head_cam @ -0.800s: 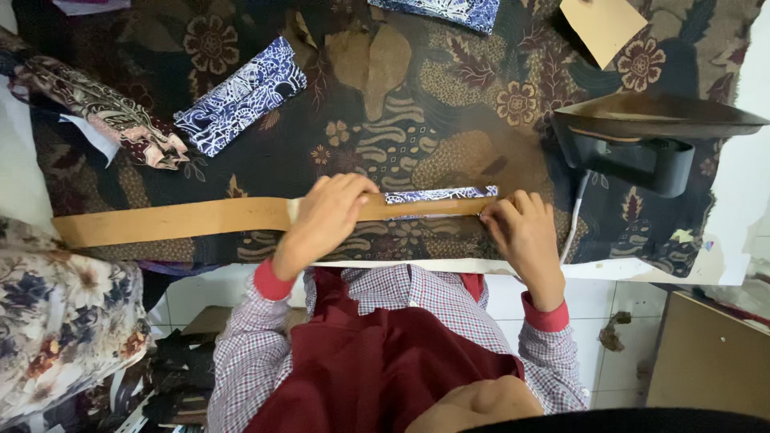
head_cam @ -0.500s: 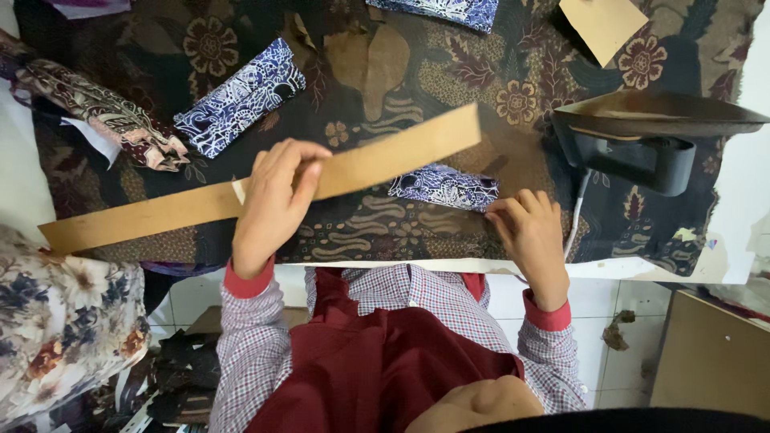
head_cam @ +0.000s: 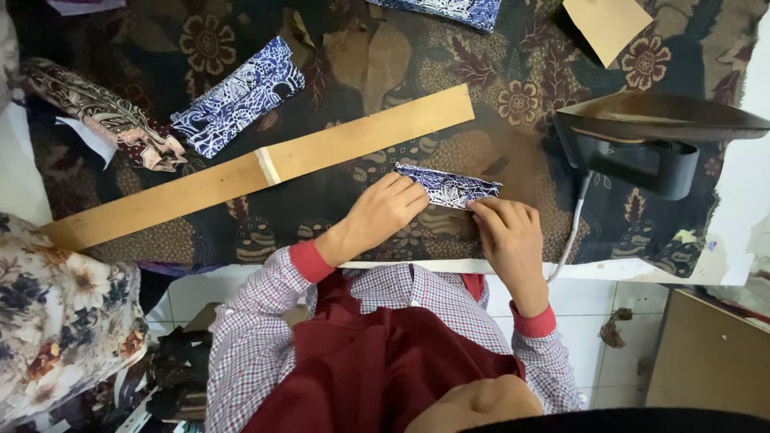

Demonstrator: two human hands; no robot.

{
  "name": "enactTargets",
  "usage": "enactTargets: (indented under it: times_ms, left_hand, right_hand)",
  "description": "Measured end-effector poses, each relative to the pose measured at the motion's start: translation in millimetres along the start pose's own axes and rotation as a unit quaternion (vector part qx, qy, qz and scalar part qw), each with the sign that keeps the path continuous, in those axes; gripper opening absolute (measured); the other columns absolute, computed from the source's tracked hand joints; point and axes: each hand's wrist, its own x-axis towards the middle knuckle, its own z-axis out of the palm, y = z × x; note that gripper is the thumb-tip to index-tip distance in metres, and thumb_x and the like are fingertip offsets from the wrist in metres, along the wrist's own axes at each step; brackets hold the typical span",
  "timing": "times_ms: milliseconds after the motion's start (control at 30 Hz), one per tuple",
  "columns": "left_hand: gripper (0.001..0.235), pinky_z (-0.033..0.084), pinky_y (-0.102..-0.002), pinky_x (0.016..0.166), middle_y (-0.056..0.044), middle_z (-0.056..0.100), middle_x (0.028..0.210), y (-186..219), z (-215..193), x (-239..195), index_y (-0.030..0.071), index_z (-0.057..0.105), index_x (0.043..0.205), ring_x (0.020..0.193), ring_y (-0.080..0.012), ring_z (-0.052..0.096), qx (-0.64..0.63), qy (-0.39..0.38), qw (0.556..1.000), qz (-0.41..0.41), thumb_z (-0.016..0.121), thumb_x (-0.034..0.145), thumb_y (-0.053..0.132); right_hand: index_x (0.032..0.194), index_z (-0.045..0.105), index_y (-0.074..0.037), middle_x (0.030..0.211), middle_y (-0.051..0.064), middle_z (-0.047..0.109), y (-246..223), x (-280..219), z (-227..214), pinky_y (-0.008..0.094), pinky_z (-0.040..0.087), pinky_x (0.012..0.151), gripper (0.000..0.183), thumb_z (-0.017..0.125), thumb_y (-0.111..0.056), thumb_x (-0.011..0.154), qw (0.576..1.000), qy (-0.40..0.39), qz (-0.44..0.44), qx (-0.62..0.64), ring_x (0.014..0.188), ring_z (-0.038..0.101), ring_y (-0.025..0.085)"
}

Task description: The person irons small rectangular pieces of patterned fabric on a table. They repeatedly place a piece on a long cardboard guide, press it with an iron, and set it aside. The person handles multiple pieces one at a time throughout the clip.

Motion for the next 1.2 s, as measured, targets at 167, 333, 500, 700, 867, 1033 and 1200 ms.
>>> enactTargets:
  times_ms: [167,333,500,700,867,1033,1200]
  left_hand:
    - [0.009,0.048,-0.032,0.084,-0.004,0.057,0.089,-3.7,9.3,2.9,0.006,0.065,0.091,0.089,-0.0202,0.059,0.063,-0.004,0.997,0.039,0.065,0.084,0.011]
    - [0.009,0.049,-0.034,0.083,-0.007,0.056,0.087,2.2,0.7,6.1,0.006,0.063,0.087,0.088,-0.0220,0.058,0.082,-0.011,0.996,0.019,0.068,0.082,0.011]
    - [0.017,0.049,-0.038,0.088,-0.012,0.061,0.103,17.1,-12.2,3.2,0.002,0.063,0.090,0.098,-0.0256,0.059,0.046,0.017,0.999,-0.005,0.070,0.077,0.011]
    - [0.028,0.050,-0.041,0.095,-0.014,0.062,0.107,17.2,-7.9,-2.0,0.000,0.063,0.097,0.105,-0.0293,0.060,0.010,0.027,1.000,-0.005,0.070,0.072,0.011]
    - [0.023,0.050,-0.039,0.090,-0.010,0.062,0.099,14.7,-1.6,-8.4,0.002,0.065,0.102,0.096,-0.0274,0.060,-0.035,0.031,0.997,-0.065,0.069,0.079,0.004]
    - [0.018,0.047,-0.038,0.083,-0.008,0.062,0.096,14.5,1.0,-9.7,0.003,0.067,0.106,0.091,-0.0255,0.060,-0.068,0.038,0.988,-0.137,0.067,0.088,0.002]
    - [0.019,0.047,-0.038,0.083,-0.009,0.062,0.097,15.6,0.9,-8.3,0.002,0.067,0.108,0.089,-0.0260,0.059,-0.070,0.032,0.983,-0.164,0.066,0.089,0.003]
  right_hand:
    - [0.116,0.071,-0.010,0.112,0.003,0.069,-5.1,2.9,1.8,0.040,0.045,0.094,0.024,0.077,-0.014,0.092,1.000,0.011,0.001,-0.004,0.102,0.064,0.025]
    - [0.112,0.071,-0.010,0.109,0.004,0.068,-5.6,3.1,7.0,0.042,0.044,0.093,0.027,0.080,-0.019,0.088,1.000,0.022,0.005,0.001,0.101,0.062,0.027]
    - [0.112,0.070,-0.014,0.108,0.001,0.069,-0.5,0.5,5.9,0.043,0.042,0.096,0.025,0.076,-0.009,0.088,1.000,-0.004,-0.027,-0.007,0.104,0.061,0.026]
    - [0.131,0.070,-0.008,0.105,0.005,0.065,2.8,0.8,3.7,0.044,0.040,0.095,0.039,0.073,-0.010,0.093,1.000,-0.020,0.003,-0.007,0.102,0.059,0.027]
    - [0.117,0.074,-0.014,0.102,0.004,0.063,8.7,4.4,4.3,0.043,0.039,0.093,0.021,0.073,-0.014,0.096,0.999,-0.013,0.038,0.001,0.100,0.057,0.027]
    - [0.102,0.075,-0.013,0.096,0.003,0.061,15.1,5.8,7.0,0.043,0.036,0.090,0.012,0.076,-0.023,0.096,0.994,0.006,0.103,0.031,0.098,0.055,0.026]
    - [0.089,0.073,-0.012,0.085,0.001,0.057,17.6,8.4,9.0,0.043,0.033,0.088,0.021,0.081,-0.031,0.093,0.984,0.003,0.175,0.039,0.090,0.053,0.023]
